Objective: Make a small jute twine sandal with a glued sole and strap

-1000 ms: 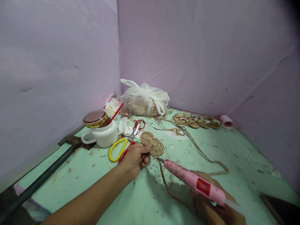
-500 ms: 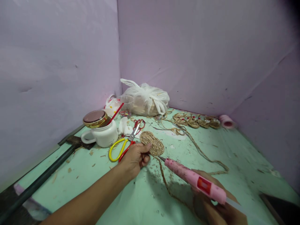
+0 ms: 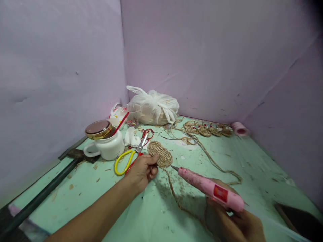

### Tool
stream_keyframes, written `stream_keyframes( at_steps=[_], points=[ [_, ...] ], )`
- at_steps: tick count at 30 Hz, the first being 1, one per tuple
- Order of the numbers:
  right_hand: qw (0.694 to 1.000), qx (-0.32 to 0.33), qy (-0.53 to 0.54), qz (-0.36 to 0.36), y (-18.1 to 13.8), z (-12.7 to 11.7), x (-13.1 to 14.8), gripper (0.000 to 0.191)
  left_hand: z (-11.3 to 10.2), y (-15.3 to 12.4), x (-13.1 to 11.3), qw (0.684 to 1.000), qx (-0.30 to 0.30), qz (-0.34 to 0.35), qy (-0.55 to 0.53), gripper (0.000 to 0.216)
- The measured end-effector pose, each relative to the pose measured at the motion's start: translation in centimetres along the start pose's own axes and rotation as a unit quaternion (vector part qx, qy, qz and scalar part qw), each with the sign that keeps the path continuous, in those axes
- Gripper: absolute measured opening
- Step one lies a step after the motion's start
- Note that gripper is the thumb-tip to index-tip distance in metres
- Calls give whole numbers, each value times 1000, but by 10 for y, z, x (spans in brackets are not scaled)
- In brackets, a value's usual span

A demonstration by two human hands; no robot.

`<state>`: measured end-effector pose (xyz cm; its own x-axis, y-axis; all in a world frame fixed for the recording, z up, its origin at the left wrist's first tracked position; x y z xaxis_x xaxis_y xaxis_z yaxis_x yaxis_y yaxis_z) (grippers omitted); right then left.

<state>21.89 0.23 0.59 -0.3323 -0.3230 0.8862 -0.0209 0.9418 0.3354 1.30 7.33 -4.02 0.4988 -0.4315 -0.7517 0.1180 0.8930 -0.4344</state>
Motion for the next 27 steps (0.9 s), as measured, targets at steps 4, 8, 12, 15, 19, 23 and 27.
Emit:
stream_keyframes(
  at_steps=[4, 8, 12, 15, 19, 23, 27],
  points=[
    [999, -5, -29, -33, 3, 0, 7, 37, -1, 0, 0, 1000, -4, 1, 3, 32],
    [998, -4, -42, -38, 5, -1, 8, 35, -1, 1, 0, 1000, -4, -1, 8, 31],
    [997, -30, -63, -36, 5, -8, 3, 27, -1, 1, 0, 1000, -2, -1, 2, 31],
    [997, -53, -58, -26, 3, -13, -4, 18, -1, 1, 0, 1000, -5, -2, 4, 32],
    [997, -61, -35, -10, 4, -14, -8, 15, 3, -1, 0, 1000, 16, 1, 18, 33],
    [999, -45, -28, -2, 7, -11, -4, 17, 6, -2, 0, 999, 37, 8, 29, 35],
    [997, -70, -33, -6, 10, -15, 2, 14, 6, -1, 0, 999, 37, 5, 30, 37]
  ],
)
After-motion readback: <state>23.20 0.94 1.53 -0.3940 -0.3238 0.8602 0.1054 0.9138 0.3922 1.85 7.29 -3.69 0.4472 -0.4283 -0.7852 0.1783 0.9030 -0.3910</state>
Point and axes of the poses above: each hand's wrist, its own y-axis towards the middle knuckle, its own z-axis out of the palm, x = y × z, the point moved 8 cm from there along y, towards the middle knuckle
